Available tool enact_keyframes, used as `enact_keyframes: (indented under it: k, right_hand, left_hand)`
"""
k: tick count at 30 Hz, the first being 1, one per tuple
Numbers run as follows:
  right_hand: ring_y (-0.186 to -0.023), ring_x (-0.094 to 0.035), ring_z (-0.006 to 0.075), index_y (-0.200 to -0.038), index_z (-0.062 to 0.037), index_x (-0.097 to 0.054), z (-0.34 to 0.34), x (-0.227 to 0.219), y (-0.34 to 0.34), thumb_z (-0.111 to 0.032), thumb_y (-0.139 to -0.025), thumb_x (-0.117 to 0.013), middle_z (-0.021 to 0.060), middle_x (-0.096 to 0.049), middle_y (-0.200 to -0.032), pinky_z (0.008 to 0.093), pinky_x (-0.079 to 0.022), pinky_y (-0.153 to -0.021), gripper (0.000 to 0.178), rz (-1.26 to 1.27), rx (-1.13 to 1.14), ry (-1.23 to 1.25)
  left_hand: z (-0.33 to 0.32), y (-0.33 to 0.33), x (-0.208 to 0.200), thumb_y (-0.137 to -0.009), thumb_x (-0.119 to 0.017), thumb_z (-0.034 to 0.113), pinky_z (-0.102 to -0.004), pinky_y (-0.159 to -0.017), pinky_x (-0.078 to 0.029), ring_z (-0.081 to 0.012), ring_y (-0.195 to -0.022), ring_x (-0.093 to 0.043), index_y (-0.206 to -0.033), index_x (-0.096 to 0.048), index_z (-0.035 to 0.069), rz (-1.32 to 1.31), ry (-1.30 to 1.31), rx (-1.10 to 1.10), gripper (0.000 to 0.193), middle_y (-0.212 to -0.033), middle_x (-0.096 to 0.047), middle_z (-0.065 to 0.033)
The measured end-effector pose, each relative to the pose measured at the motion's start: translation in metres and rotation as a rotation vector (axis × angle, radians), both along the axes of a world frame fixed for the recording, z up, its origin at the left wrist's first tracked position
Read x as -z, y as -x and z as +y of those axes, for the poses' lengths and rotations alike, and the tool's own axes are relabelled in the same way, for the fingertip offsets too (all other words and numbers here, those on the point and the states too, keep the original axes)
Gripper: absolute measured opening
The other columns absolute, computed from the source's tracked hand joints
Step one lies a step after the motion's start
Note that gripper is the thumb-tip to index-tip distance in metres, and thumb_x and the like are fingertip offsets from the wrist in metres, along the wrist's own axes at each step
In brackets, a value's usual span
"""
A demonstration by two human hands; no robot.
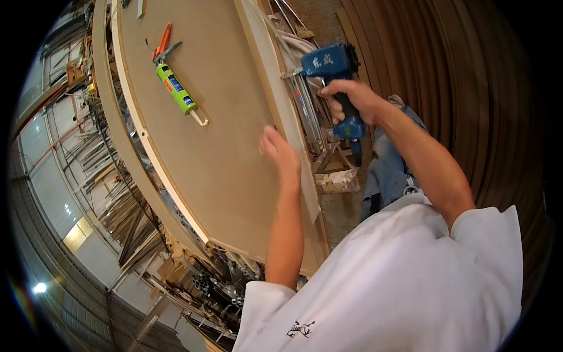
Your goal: The person assembles a large wooden panel by applying adhesive along its edge and attaching a thin wooden strip. They use a pneumatic nail gun to secure the strip in place, repeating the process along the length of the panel.
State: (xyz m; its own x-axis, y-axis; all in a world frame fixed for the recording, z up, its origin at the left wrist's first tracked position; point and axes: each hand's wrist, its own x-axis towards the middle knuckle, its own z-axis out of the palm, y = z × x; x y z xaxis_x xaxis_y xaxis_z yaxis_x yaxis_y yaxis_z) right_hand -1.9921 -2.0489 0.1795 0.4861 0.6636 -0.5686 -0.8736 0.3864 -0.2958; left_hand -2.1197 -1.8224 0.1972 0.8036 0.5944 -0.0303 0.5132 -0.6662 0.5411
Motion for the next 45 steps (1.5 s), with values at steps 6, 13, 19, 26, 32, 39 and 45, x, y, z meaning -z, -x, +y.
enact_keyframes:
  k: [6,13,19,26,32,39,45]
  right_hand:
    - [-0.049,-0.057,0.019,-0.091,-0.0059,-0.065,0.001,0.005,0.039,-0.02,-0.089,-0.07,0.0072,-0.059,-0.063,0.0396,-0.056,-0.059,0.015,-0.001,-0.015,0.004]
    - [-0.051,-0.057,0.0187,-0.103,-0.0003,-0.065,-0.005,0.009,0.069,-0.019,-0.09,-0.067,0.0061,-0.058,-0.062,0.0386,-0.055,-0.06,0.022,0.059,-0.043,-0.074]
    - [-0.051,-0.058,0.018,-0.103,-0.0006,-0.065,-0.004,0.008,0.105,-0.017,-0.089,-0.067,0.0066,-0.059,-0.062,0.0381,-0.057,-0.062,0.021,0.098,-0.061,-0.111]
    - [-0.051,-0.057,0.0193,-0.096,-0.0013,-0.066,-0.001,0.0,0.136,-0.018,-0.089,-0.067,0.0074,-0.058,-0.061,0.0397,-0.057,-0.062,0.018,0.084,-0.028,-0.091]
    - [-0.057,-0.055,0.0179,-0.097,-0.0018,-0.065,-0.036,-0.019,0.119,-0.02,-0.093,-0.062,0.0043,-0.055,-0.065,0.0388,-0.054,-0.069,0.018,0.001,0.055,-0.169]
    - [-0.049,-0.047,0.0149,-0.135,-0.0003,-0.058,-0.117,-0.118,0.12,-0.023,-0.092,-0.058,0.0009,-0.047,-0.06,0.0348,-0.049,-0.062,0.048,-0.345,0.4,-0.174]
    - [-0.053,-0.051,0.0163,-0.138,-0.0015,-0.058,-0.169,-0.174,0.133,-0.023,-0.094,-0.055,0.0007,-0.051,-0.063,0.036,-0.051,-0.066,0.049,-0.701,0.565,-0.261]
  left_hand:
    - [-0.006,0.088,-0.014,-0.113,-0.036,0.038,-0.0513,-0.092,-0.043,-0.0441,-0.1,-0.055,-0.108,-0.064,-0.007,0.16,-0.004,-0.158,0.054,-0.104,-0.062,-0.026]
    - [-0.003,0.08,-0.01,-0.113,-0.036,0.037,-0.0494,-0.092,-0.044,-0.0409,-0.099,-0.058,-0.102,-0.065,-0.008,0.097,-0.012,-0.163,0.054,-0.102,-0.065,-0.0245]
    - [-0.005,0.085,-0.012,-0.114,-0.034,0.038,-0.0483,-0.092,-0.044,-0.0391,-0.101,-0.059,-0.103,-0.065,-0.008,0.019,0.104,-0.189,0.056,-0.103,-0.066,-0.024]
    - [-0.014,0.082,-0.024,-0.113,-0.04,0.032,-0.0443,-0.089,-0.045,-0.0335,-0.098,-0.059,-0.105,-0.066,-0.005,-0.063,0.081,-0.159,0.046,-0.099,-0.065,-0.0194]
    - [-0.076,0.096,-0.043,-0.113,-0.046,0.031,-0.0359,-0.096,-0.046,-0.0236,-0.109,-0.059,-0.125,-0.059,-0.004,-0.38,-0.085,-0.01,0.039,-0.116,-0.064,-0.0113]
    - [-0.127,0.004,-0.07,-0.107,-0.057,0.044,-0.0372,-0.096,-0.052,-0.0218,-0.103,-0.063,-0.133,-0.057,-0.003,0.046,1.578,-0.08,0.054,-0.126,-0.064,-0.0169]
    - [-0.059,-0.125,-0.138,-0.102,-0.057,0.014,-0.0352,-0.057,-0.048,-0.0222,-0.056,-0.047,-0.09,-0.054,0.003,-0.36,1.423,-0.015,0.016,-0.066,-0.049,-0.0046]
